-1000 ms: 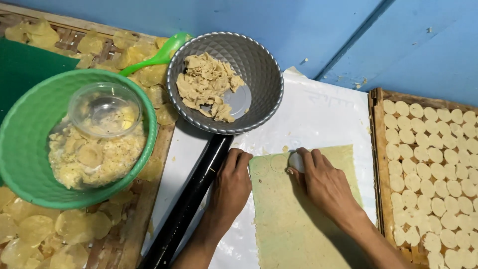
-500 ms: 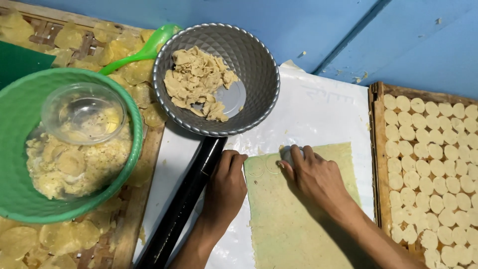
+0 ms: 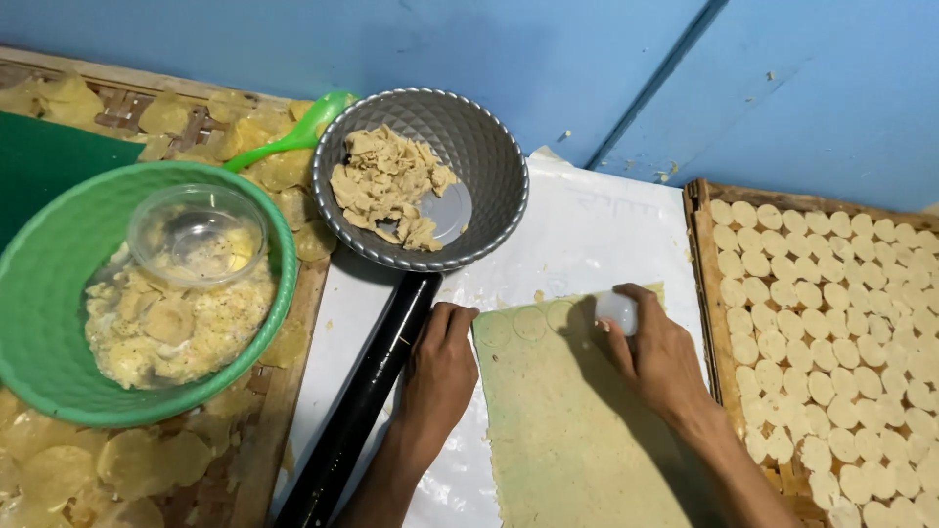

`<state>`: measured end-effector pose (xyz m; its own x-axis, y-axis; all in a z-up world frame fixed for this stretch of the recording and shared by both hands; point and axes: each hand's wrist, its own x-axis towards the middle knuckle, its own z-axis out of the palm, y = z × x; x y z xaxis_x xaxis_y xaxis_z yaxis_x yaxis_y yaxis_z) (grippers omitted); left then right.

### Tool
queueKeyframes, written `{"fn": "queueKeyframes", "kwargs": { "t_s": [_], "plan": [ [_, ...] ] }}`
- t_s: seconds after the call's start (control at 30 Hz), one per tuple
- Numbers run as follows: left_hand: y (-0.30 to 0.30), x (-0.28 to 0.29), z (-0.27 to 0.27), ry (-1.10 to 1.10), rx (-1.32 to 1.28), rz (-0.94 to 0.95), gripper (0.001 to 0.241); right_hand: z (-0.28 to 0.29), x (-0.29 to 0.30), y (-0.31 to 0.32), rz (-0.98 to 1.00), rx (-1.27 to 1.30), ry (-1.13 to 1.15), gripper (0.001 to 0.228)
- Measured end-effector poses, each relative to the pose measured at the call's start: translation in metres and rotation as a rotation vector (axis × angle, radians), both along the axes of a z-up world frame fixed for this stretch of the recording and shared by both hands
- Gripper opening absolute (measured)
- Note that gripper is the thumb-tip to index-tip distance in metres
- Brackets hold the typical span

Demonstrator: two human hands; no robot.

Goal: Cutting circular cracker shapes from flattened dough using a small round mold.

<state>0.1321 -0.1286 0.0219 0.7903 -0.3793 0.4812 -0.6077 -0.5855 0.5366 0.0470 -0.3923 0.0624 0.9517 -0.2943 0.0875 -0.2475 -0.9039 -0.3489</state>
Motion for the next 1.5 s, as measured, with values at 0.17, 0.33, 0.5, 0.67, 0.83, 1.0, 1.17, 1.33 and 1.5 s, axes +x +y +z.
{"fn": "queueKeyframes", "kwargs": {
  "t_s": [0.17,0.33,0.5,0.67,0.83,1.0,1.17,1.33,1.5],
  "plan": [
    [0.001,-0.002,0.009,0.071,-0.018,-0.024,0.026,-0.002,-0.002,-0.005,0.075,-0.125,0.053,0.049],
    [0.001,-0.002,0.015,0.126,-0.046,-0.03,0.03,0.013,0.016,0.011,0.199,-0.198,0.041,0.056],
    [-0.001,-0.002,0.014,0.107,-0.091,-0.032,0.03,0.002,0.03,0.007,0.238,-0.39,0.109,0.053],
    [-0.004,-0.002,0.018,0.062,-0.107,-0.017,0.031,0.023,0.034,0.034,0.161,-0.362,0.132,0.043],
    [-0.004,0.0,0.019,0.072,-0.126,-0.03,0.031,0.008,0.038,0.008,0.311,-0.388,0.189,0.045],
    [-0.004,-0.002,0.01,0.064,-0.085,-0.007,0.03,0.008,0.034,0.015,0.261,-0.402,0.108,0.04],
    [0.0,-0.004,0.019,0.153,-0.084,-0.034,0.031,0.011,0.029,0.011,0.22,-0.251,0.114,0.038],
    [0.002,-0.004,0.015,0.183,-0.082,-0.045,0.032,0.011,0.005,-0.01,0.023,0.132,-0.008,0.041],
    [0.002,-0.003,0.017,0.173,-0.054,-0.032,0.033,0.019,-0.003,-0.008,0.055,-0.136,0.009,0.044]
  ]
}}
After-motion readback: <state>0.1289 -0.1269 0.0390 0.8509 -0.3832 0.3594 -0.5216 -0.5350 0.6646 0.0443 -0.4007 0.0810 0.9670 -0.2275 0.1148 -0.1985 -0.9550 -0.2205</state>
